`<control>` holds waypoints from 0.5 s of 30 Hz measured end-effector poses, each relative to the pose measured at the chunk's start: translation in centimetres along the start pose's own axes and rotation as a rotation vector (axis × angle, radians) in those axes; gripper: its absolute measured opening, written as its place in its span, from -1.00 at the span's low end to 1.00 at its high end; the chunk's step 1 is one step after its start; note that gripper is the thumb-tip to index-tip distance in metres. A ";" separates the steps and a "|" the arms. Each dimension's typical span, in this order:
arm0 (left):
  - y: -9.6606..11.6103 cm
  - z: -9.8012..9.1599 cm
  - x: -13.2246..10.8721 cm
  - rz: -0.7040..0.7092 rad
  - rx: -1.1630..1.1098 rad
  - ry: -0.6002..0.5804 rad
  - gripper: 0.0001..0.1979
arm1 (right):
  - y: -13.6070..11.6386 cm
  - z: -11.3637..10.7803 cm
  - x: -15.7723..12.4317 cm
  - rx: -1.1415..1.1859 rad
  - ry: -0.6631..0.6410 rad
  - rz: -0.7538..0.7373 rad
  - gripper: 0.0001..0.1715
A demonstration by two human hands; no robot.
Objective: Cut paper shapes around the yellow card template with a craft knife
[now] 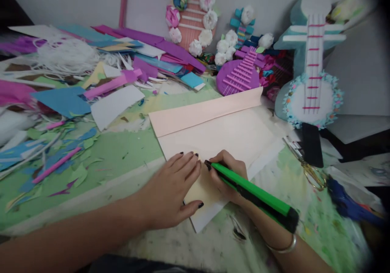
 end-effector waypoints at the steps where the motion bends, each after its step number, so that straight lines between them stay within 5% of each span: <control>1: 0.1 0.0 0.0 -0.014 -0.006 -0.004 -0.30 | 0.0 0.0 0.0 -0.002 -0.002 0.000 -0.85; 15: 2.8 0.5 0.8 -0.262 0.010 0.028 -0.31 | 0.0 -0.3 -0.6 0.013 -0.060 0.014 -0.90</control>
Point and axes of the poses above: each hand's wrist, its own x-axis towards the middle knuckle, its own z-axis out of the palm, y = z × x, the point moved 3 cm from there along x, towards the middle knuckle, and after that the axes turned 10 degrees about z, right-handed, at the moved point
